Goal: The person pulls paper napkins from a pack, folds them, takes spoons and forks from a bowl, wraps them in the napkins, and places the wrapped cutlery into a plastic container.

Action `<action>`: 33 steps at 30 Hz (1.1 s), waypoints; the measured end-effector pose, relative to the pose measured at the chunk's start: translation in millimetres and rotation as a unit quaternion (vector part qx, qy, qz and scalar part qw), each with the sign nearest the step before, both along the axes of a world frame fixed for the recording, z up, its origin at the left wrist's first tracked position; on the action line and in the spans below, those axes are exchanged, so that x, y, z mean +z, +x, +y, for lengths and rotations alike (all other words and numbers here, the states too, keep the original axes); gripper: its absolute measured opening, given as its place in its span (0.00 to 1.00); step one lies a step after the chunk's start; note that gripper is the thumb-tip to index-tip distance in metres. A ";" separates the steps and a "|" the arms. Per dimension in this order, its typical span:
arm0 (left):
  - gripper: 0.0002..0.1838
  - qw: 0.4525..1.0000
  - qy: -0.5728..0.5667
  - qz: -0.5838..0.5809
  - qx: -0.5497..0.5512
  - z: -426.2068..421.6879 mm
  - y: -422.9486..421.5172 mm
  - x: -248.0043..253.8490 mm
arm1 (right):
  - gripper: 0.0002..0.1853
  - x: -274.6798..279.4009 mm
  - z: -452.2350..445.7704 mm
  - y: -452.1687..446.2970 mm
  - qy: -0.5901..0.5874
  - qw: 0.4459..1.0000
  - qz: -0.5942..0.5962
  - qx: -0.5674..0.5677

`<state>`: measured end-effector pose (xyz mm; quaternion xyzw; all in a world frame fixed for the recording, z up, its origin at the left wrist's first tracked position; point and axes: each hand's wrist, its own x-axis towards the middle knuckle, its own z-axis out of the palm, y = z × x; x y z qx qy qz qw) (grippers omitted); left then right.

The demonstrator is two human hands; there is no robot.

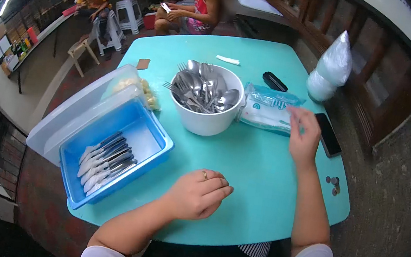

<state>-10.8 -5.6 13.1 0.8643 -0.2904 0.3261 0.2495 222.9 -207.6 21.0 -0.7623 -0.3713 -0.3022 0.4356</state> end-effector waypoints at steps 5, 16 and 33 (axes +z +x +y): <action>0.17 1.000 0.005 0.018 0.005 0.5 0.6 -0.3 | 0.12 31.0 22.3 61.5 0.060 0.995 0.066 0.042; 0.17 0.999 0.018 0.030 0.010 9.2 -1.0 -7.2 | 0.19 -15.5 68.6 94.4 -0.479 0.861 0.164 0.044; 0.15 0.997 -0.001 0.075 -0.014 4.6 2.7 -18.8 | 0.14 -77.0 34.7 119.6 -0.208 0.931 0.256 0.156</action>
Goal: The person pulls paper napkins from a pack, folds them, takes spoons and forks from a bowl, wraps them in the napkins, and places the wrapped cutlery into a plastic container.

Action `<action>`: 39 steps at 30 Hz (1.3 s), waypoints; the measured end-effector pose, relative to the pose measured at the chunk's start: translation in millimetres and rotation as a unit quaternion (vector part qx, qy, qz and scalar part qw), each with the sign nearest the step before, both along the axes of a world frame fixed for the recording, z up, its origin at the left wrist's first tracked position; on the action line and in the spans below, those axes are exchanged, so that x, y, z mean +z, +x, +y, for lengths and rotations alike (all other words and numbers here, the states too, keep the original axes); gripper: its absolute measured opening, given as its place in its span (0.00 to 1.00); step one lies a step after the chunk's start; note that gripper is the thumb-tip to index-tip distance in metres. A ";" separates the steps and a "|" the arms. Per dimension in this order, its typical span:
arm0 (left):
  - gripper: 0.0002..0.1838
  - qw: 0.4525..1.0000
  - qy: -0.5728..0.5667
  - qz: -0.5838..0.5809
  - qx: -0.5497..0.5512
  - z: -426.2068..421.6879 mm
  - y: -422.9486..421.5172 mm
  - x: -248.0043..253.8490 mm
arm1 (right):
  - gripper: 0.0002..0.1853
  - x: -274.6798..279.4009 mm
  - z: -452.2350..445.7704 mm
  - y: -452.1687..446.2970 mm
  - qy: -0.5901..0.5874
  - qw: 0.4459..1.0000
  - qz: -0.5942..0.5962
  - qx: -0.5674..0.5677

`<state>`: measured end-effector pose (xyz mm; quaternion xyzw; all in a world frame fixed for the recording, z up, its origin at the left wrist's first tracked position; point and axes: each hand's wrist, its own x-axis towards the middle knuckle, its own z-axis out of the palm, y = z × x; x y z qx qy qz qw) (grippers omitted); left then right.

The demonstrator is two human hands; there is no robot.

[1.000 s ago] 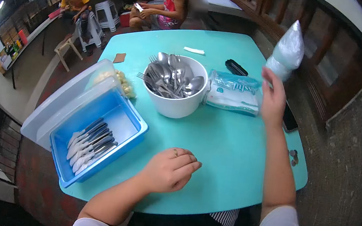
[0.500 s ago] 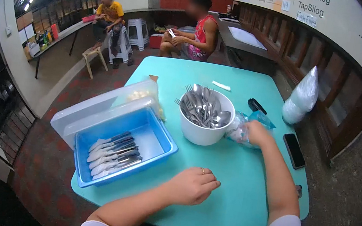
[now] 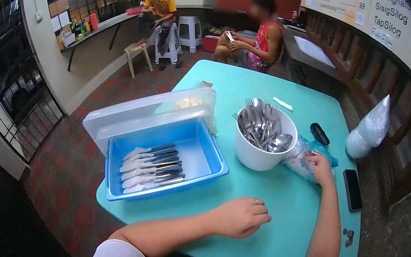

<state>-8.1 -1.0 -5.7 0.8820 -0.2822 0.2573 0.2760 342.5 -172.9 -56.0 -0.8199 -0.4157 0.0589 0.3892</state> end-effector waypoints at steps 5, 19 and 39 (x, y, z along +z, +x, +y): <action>0.14 0.999 0.008 0.035 -0.017 -1.4 4.5 -11.3 | 0.15 2.8 8.5 -10.0 -0.012 0.985 -0.124 -0.118; 0.14 0.998 0.014 0.057 -0.037 -4.8 4.4 -10.1 | 0.18 14.2 11.2 -17.2 -0.170 0.914 -0.278 -0.242; 0.15 0.998 0.010 0.048 -0.025 -4.6 1.4 -6.1 | 0.06 25.6 17.8 -22.9 0.070 0.939 -0.294 -0.165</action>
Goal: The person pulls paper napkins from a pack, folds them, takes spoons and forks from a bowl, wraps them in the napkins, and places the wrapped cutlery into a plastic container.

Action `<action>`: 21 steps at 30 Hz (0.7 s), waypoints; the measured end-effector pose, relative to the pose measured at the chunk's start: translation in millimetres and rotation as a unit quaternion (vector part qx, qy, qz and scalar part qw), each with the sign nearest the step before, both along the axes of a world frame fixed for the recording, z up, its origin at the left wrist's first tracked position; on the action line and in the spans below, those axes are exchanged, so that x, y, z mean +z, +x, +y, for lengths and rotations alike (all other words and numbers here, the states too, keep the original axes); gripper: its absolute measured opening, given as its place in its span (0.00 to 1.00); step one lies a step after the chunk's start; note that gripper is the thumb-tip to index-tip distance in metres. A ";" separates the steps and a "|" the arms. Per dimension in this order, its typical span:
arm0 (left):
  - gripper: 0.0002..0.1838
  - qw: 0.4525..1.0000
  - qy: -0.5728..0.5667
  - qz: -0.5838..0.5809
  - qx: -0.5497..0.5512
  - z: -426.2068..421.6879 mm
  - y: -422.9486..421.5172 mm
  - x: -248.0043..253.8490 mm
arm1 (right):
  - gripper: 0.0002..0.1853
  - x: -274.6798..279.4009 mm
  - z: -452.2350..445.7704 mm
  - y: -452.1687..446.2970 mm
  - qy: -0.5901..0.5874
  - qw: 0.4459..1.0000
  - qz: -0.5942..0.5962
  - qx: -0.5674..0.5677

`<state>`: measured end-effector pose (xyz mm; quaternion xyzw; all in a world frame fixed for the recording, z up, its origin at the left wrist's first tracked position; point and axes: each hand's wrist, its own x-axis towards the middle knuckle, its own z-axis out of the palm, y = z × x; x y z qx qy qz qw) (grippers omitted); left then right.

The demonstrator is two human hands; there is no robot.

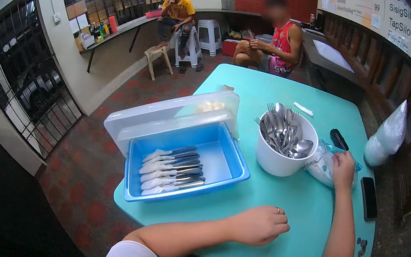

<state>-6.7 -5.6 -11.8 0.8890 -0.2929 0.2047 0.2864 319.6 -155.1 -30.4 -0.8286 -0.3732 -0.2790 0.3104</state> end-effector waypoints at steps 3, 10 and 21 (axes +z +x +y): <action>0.16 1.000 -0.015 -0.015 0.007 -1.4 0.7 0.0 | 0.08 -1.4 -3.3 -0.1 -0.022 1.000 0.002 0.000; 0.16 0.999 -0.023 -0.034 0.005 -2.5 0.1 2.5 | 0.10 5.4 -3.6 -5.4 -0.065 0.997 0.028 -0.031; 0.14 1.000 -0.028 -0.008 0.010 0.3 2.2 -1.2 | 0.11 11.1 -2.0 -11.6 -0.100 0.991 0.047 -0.072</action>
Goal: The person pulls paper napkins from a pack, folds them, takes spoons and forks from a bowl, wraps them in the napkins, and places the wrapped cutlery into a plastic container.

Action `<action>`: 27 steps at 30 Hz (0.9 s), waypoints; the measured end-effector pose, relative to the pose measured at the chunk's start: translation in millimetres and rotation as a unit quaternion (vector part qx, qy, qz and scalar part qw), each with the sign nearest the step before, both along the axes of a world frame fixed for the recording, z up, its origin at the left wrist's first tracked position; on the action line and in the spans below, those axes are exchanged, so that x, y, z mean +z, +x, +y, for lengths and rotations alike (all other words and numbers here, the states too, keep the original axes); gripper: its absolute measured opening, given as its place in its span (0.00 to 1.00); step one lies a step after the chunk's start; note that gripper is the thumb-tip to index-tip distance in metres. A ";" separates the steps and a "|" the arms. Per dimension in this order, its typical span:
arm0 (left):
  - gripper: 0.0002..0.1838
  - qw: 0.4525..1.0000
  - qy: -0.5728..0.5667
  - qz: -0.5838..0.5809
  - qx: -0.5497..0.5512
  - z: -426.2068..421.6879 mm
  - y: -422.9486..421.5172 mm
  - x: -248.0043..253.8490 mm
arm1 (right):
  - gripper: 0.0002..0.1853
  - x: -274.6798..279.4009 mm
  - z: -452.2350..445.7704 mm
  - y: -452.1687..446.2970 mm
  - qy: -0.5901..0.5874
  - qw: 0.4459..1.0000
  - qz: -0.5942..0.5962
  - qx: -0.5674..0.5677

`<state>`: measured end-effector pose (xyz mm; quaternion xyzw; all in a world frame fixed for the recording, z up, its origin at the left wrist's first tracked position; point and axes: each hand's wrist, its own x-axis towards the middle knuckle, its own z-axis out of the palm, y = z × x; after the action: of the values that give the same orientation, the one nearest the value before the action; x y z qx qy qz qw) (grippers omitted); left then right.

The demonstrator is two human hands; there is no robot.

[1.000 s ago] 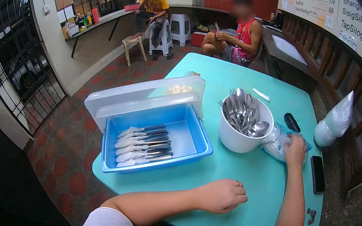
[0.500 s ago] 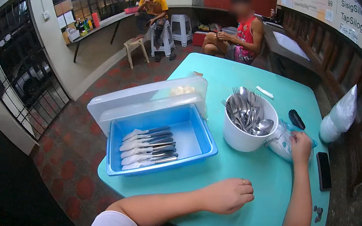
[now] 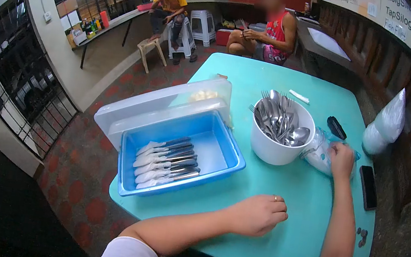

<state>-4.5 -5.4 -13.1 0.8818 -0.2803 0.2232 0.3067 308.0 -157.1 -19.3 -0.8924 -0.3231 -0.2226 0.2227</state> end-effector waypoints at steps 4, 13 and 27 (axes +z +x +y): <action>0.14 1.000 0.003 -0.001 -0.002 -1.4 -1.2 2.8 | 0.12 -5.7 -0.2 5.7 0.039 0.999 0.007 0.017; 0.15 1.000 0.013 0.006 -0.001 -1.5 -0.7 3.2 | 0.08 -12.0 -1.2 14.0 0.025 0.998 -0.042 0.031; 0.15 1.000 0.008 0.012 -0.007 -2.5 -1.6 5.5 | 0.09 -1.3 -2.9 4.8 -0.028 0.991 -0.093 0.089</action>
<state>-6.1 -7.8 -7.6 0.8846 -0.2848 0.2085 0.3047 312.8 -160.0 -20.6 -0.8415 -0.4264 -0.2750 0.1855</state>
